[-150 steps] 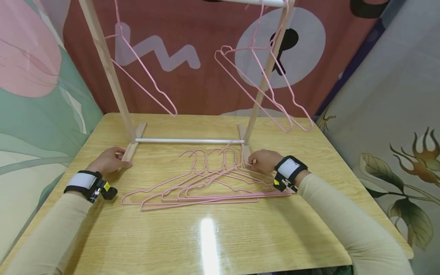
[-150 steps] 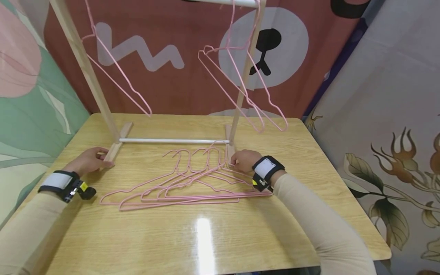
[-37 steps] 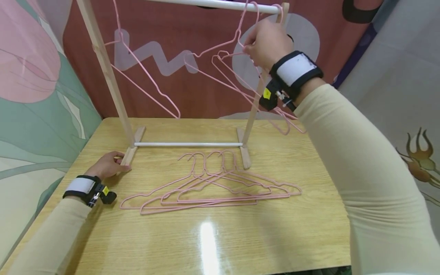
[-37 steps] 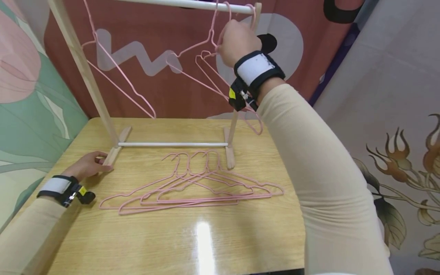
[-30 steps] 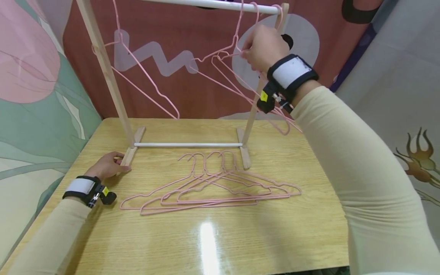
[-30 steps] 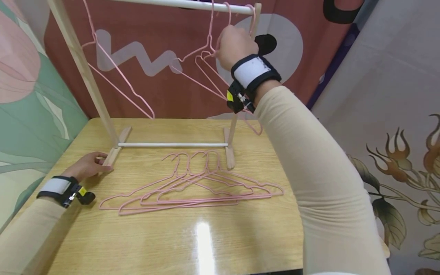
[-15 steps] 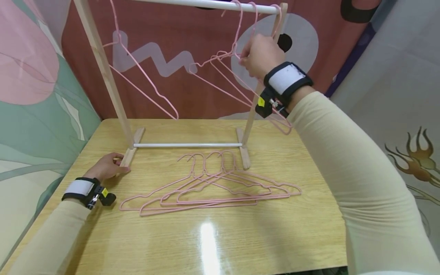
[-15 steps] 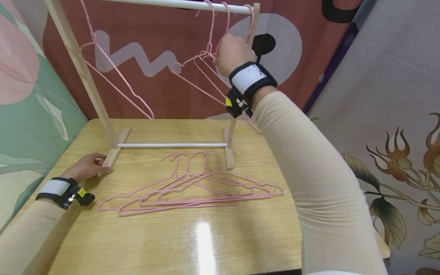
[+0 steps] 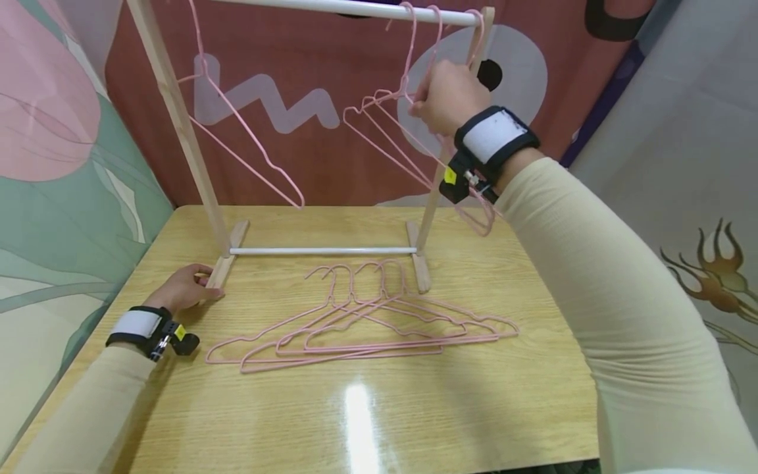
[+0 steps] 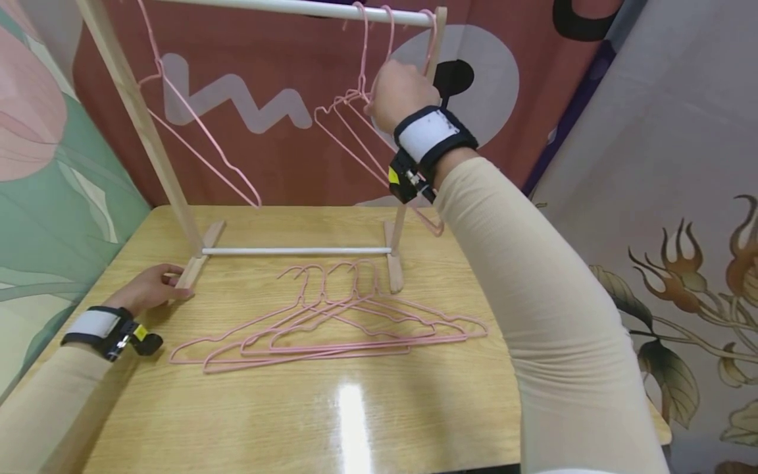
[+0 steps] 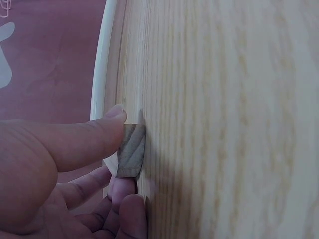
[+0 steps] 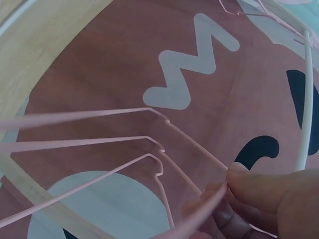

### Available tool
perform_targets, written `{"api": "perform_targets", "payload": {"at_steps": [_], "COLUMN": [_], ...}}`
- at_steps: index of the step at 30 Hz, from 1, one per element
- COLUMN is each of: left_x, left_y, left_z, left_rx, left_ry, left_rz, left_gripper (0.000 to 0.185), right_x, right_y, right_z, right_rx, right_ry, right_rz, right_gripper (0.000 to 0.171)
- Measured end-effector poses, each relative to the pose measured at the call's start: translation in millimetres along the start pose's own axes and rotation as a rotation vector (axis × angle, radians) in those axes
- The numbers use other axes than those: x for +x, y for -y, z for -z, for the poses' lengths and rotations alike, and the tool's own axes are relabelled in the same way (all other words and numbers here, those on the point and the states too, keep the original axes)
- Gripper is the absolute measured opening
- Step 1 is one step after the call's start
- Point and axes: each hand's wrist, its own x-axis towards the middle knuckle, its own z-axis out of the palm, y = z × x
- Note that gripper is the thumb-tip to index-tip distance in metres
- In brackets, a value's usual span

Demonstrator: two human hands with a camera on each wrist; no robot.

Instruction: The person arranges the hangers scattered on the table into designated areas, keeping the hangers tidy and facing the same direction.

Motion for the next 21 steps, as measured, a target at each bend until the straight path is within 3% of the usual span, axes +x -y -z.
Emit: {"api": "perform_targets", "payload": {"at_steps": [13, 21], "left_x": [-0.7, -1.3], "left_y": [-4.2, -6.7], "left_z": [0.3, 1.9], "left_rx": [-0.002, -0.001], "left_ry": [-0.004, -0.014], "left_rz": [0.011, -0.010], "left_gripper": [0.070, 0.069], "right_x": [-5.6, -17.0], "right_y": [-1.9, 4.6], "right_z": [4.6, 6.3], "right_rx": [-0.026, -0.047], "right_ry": [-0.022, -0.097], "right_rz": [0.021, 0.071], "right_gripper": [0.035, 0.036]}}
